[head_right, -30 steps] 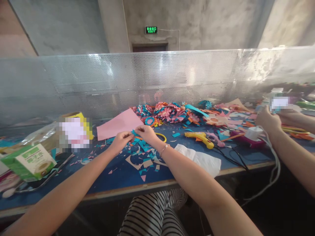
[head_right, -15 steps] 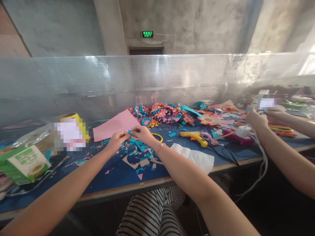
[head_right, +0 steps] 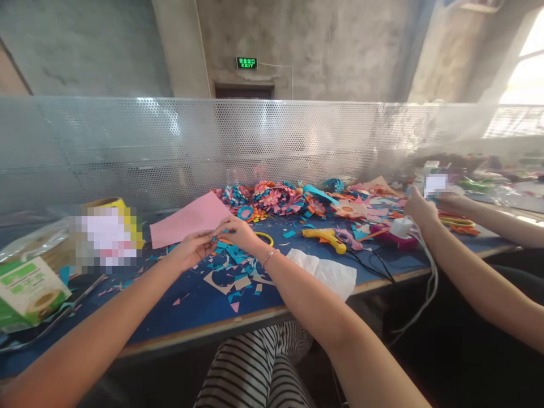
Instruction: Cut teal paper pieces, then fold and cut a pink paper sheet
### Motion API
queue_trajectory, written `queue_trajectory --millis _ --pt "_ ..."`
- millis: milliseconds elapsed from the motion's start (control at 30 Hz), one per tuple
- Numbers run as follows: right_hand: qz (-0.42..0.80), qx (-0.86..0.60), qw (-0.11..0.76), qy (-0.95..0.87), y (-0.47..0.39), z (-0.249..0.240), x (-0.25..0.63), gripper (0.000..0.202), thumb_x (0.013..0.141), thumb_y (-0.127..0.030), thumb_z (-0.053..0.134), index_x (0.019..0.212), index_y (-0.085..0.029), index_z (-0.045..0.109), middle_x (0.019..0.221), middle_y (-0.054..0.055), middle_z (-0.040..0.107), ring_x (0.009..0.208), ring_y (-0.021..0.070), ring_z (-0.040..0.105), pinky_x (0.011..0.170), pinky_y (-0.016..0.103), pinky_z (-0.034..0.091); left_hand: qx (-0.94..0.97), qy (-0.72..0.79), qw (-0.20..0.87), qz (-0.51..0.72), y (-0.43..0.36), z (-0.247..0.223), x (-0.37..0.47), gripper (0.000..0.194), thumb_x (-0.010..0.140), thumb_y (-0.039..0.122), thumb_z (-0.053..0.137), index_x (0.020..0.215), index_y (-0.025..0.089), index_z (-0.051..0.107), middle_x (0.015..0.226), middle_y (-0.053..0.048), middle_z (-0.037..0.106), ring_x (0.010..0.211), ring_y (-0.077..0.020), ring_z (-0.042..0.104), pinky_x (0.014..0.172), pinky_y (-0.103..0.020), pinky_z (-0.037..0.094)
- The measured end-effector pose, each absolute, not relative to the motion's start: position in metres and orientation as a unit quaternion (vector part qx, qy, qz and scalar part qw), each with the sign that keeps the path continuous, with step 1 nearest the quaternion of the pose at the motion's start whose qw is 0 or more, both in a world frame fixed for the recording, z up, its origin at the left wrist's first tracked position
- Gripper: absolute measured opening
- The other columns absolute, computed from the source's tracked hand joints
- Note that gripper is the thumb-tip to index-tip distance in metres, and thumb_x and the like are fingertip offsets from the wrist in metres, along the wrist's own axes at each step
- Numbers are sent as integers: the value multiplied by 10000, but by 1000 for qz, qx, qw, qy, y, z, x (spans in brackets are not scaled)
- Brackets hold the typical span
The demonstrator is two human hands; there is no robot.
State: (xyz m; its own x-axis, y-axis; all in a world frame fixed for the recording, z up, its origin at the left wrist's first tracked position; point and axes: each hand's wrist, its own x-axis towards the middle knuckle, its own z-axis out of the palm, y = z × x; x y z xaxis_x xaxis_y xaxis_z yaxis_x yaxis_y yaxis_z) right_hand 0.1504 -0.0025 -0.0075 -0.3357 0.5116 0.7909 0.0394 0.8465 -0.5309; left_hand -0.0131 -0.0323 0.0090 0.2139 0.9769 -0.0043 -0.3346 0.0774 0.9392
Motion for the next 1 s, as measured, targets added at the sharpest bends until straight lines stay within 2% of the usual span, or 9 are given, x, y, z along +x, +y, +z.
queue_trajectory --millis 133,267,400,633,1000 --pt "205 -191 543 -791 1 -12 151 79 752 -207 624 778 -194 697 853 38 580 826 131 558 786 289 459 444 358 622 536 -32 9 -13 140 655 -30 625 706 99 636 611 -30 644 523 -94 606 556 -196 521" --pt "230 -223 546 -774 1 -13 149 80 730 -199 628 783 -176 683 828 39 608 815 134 568 775 288 460 459 354 612 539 -32 9 -12 142 638 -33 622 689 99 629 616 -25 640 580 -103 627 627 -208 530" --pt "309 -258 561 -724 -1 -12 146 216 697 -246 647 895 -160 639 818 33 633 768 132 587 743 287 474 481 338 595 549 -30 7 -13 178 586 -25 655 715 97 640 678 -24 650 626 -101 628 676 -211 519" --pt "356 -268 543 -712 -7 -9 144 191 677 -315 648 761 -150 604 718 10 628 681 123 583 699 283 481 489 329 568 575 -28 1 -14 205 510 58 747 658 107 614 593 13 595 582 -93 593 677 -239 498" --pt "400 -242 549 -693 -6 -10 144 204 624 -297 676 727 -154 573 668 -16 593 628 104 562 647 263 476 494 338 562 571 -30 2 -12 213 503 84 759 663 104 620 635 -13 628 613 -106 605 701 -255 498"
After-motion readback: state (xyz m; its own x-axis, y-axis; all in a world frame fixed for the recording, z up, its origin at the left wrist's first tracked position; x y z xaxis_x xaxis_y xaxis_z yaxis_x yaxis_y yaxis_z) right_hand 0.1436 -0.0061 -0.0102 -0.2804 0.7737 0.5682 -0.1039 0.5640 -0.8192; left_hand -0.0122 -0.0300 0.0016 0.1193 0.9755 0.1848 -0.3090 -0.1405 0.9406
